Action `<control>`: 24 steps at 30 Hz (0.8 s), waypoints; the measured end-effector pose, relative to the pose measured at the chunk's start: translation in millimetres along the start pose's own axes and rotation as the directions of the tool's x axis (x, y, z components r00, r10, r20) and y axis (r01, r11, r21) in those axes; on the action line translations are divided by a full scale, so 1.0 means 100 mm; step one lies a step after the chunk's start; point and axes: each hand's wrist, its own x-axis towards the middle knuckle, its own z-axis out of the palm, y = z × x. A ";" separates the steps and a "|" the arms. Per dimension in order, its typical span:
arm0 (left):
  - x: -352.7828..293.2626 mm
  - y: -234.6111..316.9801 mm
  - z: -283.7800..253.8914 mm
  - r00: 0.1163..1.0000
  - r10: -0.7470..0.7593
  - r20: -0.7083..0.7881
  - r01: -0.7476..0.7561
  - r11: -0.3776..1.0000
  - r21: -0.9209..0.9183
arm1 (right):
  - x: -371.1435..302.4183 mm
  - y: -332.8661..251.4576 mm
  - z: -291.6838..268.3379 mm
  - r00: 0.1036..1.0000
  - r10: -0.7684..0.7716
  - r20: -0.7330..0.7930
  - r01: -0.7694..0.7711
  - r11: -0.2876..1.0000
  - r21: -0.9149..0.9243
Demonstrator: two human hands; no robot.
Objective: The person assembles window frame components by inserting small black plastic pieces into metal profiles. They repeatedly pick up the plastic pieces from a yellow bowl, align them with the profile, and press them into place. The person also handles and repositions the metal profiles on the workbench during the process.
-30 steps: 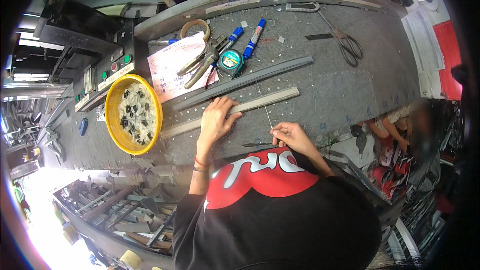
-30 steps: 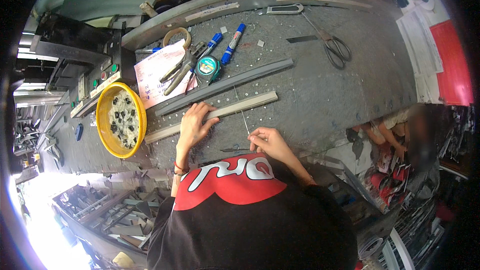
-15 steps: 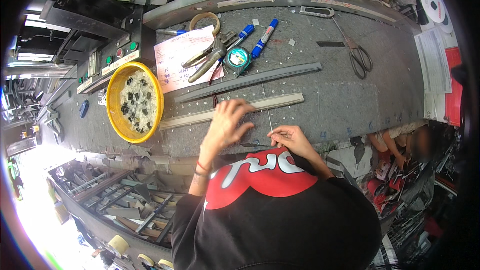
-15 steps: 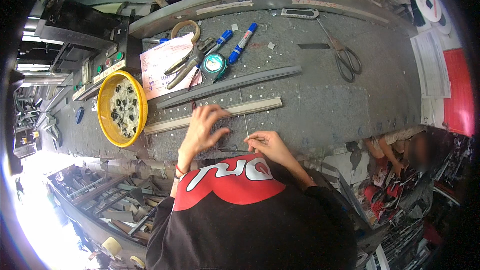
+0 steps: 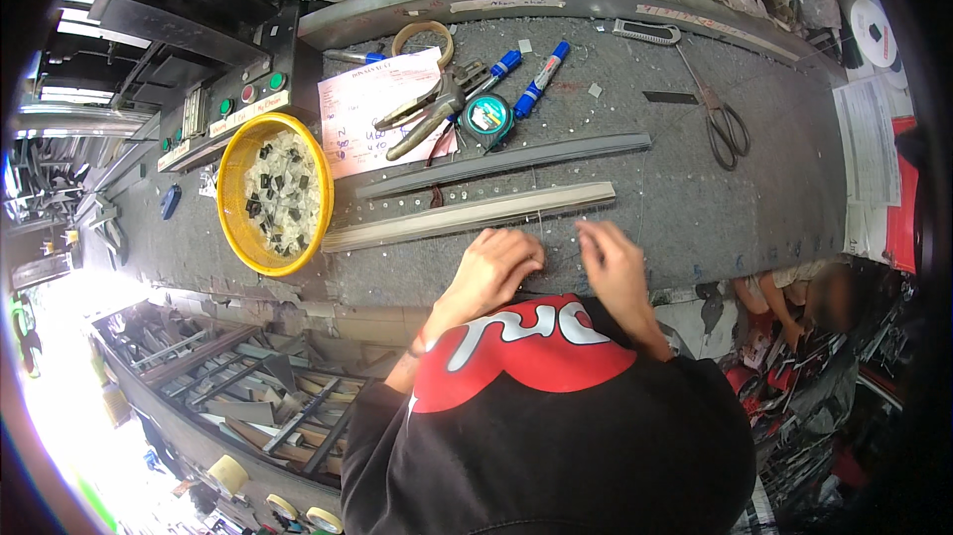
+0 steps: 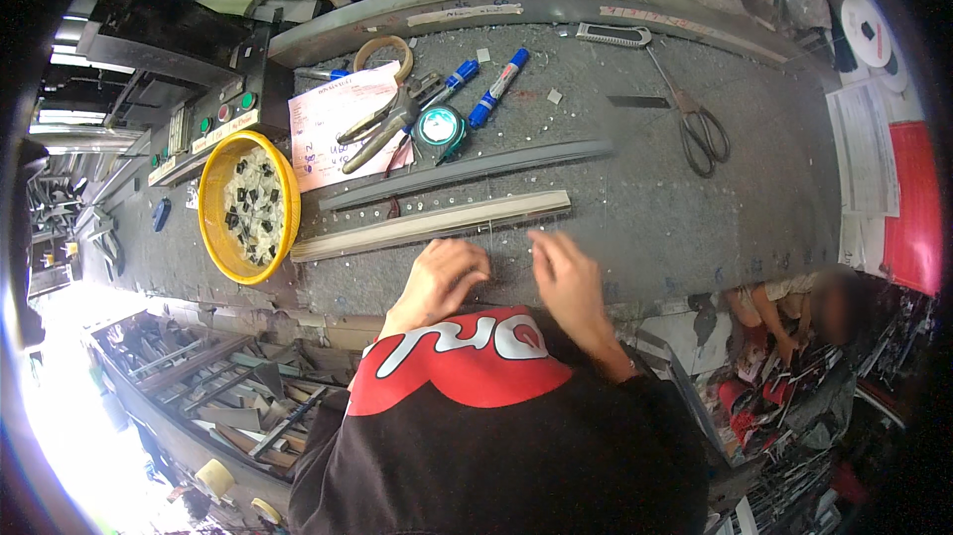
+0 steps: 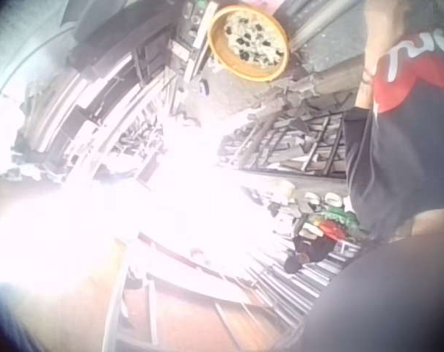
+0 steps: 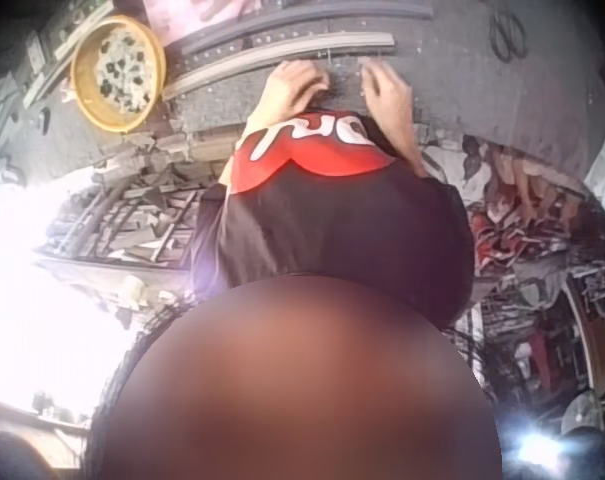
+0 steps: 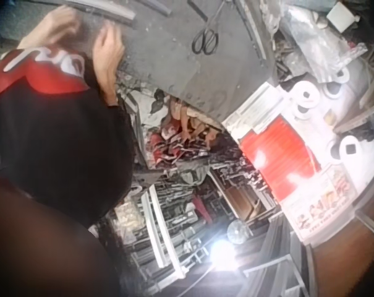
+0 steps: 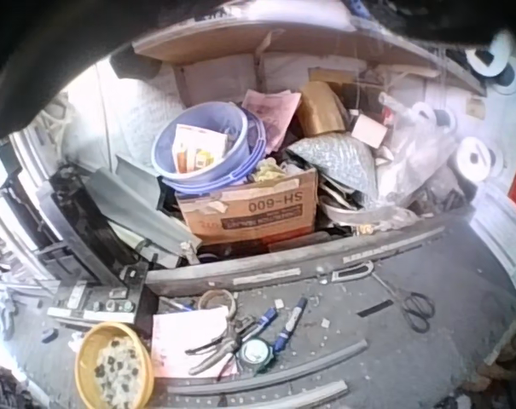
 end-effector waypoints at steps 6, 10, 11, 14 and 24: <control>0.11 -0.06 -0.07 0.987 -0.092 -0.133 0.081 0.993 -0.087 | 0.68 -0.06 0.11 0.970 -0.224 -0.092 0.186 0.934 -0.306; 0.24 -0.16 -0.01 0.929 -0.112 -0.352 0.129 0.991 0.026 | 0.88 0.00 0.42 0.981 -0.153 0.119 0.188 0.899 -0.395; 0.26 -0.19 0.02 0.940 -0.143 -0.309 0.156 0.988 0.017 | 0.86 0.00 0.44 0.981 -0.070 0.182 0.138 0.909 -0.393; 0.29 -0.23 0.13 0.938 -0.285 -0.197 0.296 0.955 0.028 | 0.71 -0.01 0.35 0.973 -0.042 0.228 0.100 0.964 -0.247; 0.31 -0.20 0.37 0.956 -0.159 -0.246 0.202 0.966 0.161 | 0.95 -0.24 0.16 0.965 -0.260 -0.023 0.257 0.963 -0.083</control>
